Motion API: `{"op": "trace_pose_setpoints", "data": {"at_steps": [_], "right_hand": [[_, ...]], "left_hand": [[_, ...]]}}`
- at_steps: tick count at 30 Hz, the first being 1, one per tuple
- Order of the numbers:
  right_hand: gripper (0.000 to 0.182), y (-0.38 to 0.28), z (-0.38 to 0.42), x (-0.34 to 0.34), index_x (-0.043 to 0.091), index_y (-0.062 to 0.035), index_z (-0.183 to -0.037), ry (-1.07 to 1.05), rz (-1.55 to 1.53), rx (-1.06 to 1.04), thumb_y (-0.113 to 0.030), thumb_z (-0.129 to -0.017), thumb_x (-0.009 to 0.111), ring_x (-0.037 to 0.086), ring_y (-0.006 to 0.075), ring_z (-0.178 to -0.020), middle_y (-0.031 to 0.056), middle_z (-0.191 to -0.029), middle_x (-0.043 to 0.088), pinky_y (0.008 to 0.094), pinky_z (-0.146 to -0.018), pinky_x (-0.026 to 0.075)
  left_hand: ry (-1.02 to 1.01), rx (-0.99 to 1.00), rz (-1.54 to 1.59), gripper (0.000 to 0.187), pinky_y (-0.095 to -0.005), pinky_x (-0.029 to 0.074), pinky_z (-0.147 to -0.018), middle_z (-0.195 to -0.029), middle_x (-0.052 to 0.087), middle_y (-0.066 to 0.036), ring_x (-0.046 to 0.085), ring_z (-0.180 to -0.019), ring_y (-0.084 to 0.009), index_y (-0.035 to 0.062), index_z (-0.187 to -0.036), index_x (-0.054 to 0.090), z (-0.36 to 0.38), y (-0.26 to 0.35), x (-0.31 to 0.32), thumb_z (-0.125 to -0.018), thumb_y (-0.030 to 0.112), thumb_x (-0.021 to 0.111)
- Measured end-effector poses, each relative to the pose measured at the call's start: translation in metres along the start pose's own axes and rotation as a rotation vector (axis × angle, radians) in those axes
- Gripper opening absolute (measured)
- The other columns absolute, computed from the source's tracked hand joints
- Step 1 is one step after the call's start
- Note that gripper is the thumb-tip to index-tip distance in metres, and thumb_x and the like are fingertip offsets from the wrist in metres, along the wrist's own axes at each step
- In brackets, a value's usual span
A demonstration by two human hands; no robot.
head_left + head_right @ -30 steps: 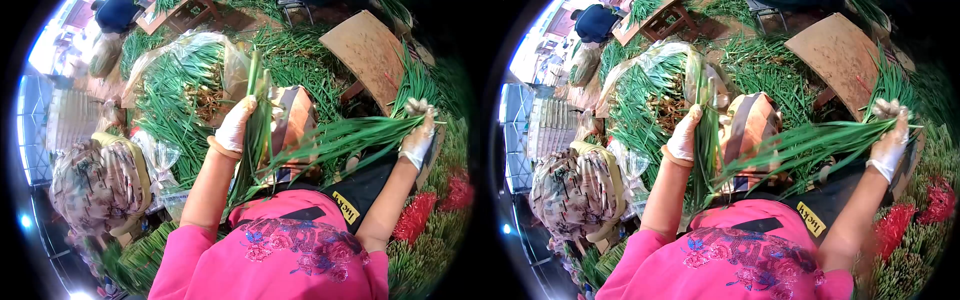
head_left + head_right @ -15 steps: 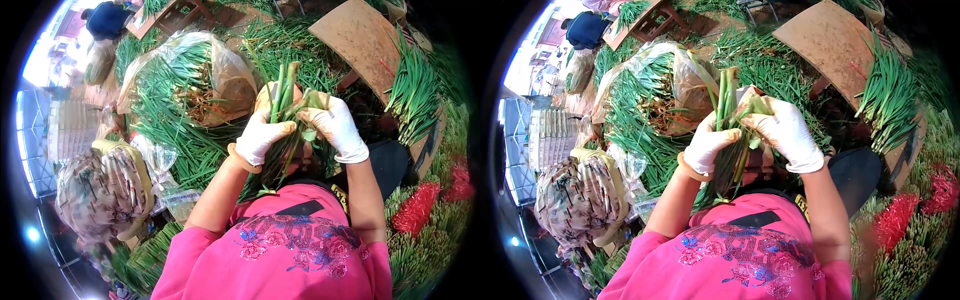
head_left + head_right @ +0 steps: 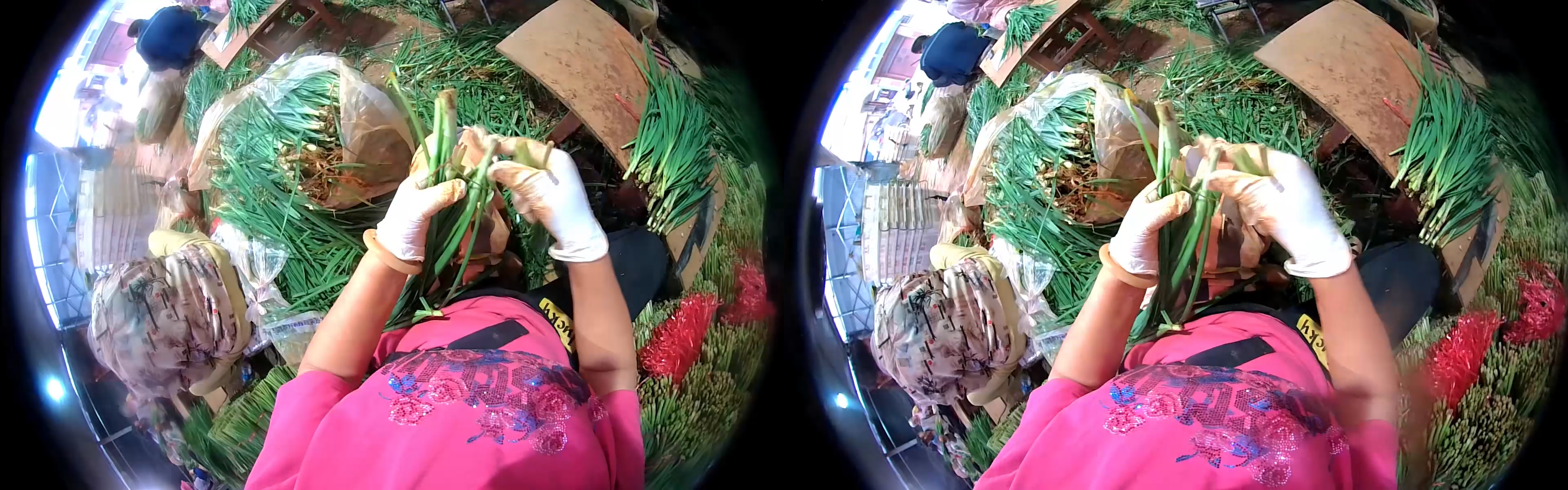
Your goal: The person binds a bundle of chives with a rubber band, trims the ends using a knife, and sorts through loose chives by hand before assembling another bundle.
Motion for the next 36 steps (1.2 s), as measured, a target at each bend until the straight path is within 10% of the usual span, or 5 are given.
{"op": "trace_pose_setpoints", "data": {"at_steps": [5, 10, 17, 22, 36], "right_hand": [[0.010, 0.005, 0.002, -0.024, 0.064, -0.0100, -0.088, 0.336, -0.264, 0.059, -0.020, -0.087, 0.064, 0.043, 0.0023, -0.041, -0.0047, -0.065, 0.056, 0.0148, -0.035, 0.028], [0.022, -0.040, 0.025, -0.207, 0.061, -0.0036, -0.083, 0.734, -0.167, -0.503, -0.025, -0.087, 0.059, 0.057, 0.0136, -0.072, 0.0096, -0.084, 0.063, 0.0251, -0.069, 0.045], [0.013, -0.057, 0.013, -0.061, 0.068, -0.0053, -0.094, 0.441, -0.019, -0.280, -0.016, -0.087, 0.065, 0.043, 0.0033, -0.043, -0.0034, -0.065, 0.060, 0.0173, -0.039, 0.030], [0.019, -0.019, 0.000, 0.010, 0.067, -0.0049, -0.100, 0.030, -0.007, -0.023, -0.016, -0.084, 0.067, 0.043, 0.0011, -0.048, -0.0035, -0.071, 0.061, 0.0183, -0.043, 0.033], [0.013, 0.009, -0.002, 0.013, 0.062, -0.0040, -0.085, -0.049, 0.086, -0.026, -0.017, -0.084, 0.066, 0.047, 0.0051, -0.049, -0.0029, -0.062, 0.054, 0.0208, -0.045, 0.036]], "left_hand": [[0.234, 0.157, 0.181, 0.019, -0.0275, 0.049, -0.063, -0.080, 0.060, -0.004, 0.057, -0.069, -0.0146, 0.0048, -0.096, 0.057, 0.000, 0.009, -0.046, -0.082, 0.014, 0.064], [0.209, 0.180, -0.008, 0.038, -0.0242, 0.048, -0.054, -0.079, 0.061, -0.005, 0.058, -0.063, -0.0119, 0.0034, -0.103, 0.059, 0.021, 0.041, -0.081, -0.092, 0.040, 0.054], [0.168, 0.092, 0.049, 0.024, -0.0217, 0.048, -0.055, -0.083, 0.062, -0.003, 0.058, -0.063, -0.0107, 0.0059, -0.108, 0.056, 0.016, 0.009, -0.035, -0.088, 0.019, 0.060], [-0.025, 0.063, -0.064, 0.032, -0.0241, 0.052, -0.062, -0.093, 0.062, -0.003, 0.061, -0.076, -0.0110, 0.0031, -0.115, 0.053, 0.013, -0.001, -0.008, -0.087, 0.016, 0.061], [0.115, 0.067, -0.095, 0.025, -0.0251, 0.049, -0.071, -0.095, 0.066, -0.005, 0.061, -0.078, -0.0106, 0.0027, -0.109, 0.061, -0.002, -0.012, -0.020, -0.086, 0.009, 0.063]]}}
Point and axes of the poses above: each hand's wrist, its own z-axis away from the middle knuckle, its own x-axis out of the palm, y = z × x, the point moved 7 cm from there along -z, towards the middle knuckle
